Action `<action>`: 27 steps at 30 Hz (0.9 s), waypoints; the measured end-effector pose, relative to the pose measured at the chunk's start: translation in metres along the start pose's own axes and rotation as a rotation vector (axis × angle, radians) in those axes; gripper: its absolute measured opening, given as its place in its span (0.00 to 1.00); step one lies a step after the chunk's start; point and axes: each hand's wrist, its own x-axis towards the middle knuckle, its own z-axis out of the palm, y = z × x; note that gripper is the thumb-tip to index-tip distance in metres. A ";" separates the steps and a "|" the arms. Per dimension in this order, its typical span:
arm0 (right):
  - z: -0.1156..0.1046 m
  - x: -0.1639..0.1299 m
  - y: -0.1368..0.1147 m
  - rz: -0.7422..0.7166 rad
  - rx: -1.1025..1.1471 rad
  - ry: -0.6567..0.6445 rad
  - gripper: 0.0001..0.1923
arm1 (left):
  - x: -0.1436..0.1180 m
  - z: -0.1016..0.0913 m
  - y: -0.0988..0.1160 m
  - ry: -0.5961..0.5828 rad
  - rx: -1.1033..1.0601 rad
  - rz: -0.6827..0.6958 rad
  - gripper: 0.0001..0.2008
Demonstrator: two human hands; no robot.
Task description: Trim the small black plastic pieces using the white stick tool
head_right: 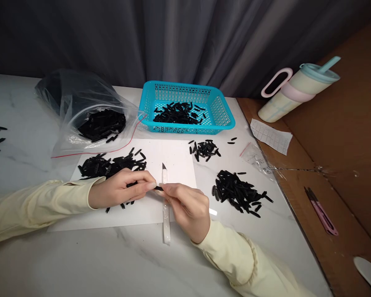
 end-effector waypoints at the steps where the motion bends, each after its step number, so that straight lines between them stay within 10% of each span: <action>1: 0.000 0.000 0.000 -0.015 -0.003 -0.004 0.09 | 0.000 0.000 0.000 -0.005 0.014 0.008 0.10; 21: -0.003 0.005 0.001 -0.141 -0.078 -0.058 0.10 | -0.002 -0.001 -0.004 -0.107 -0.051 -0.060 0.16; 27: -0.013 0.013 0.009 -0.059 -0.477 -0.223 0.11 | -0.002 -0.001 -0.001 -0.042 -0.160 -0.111 0.14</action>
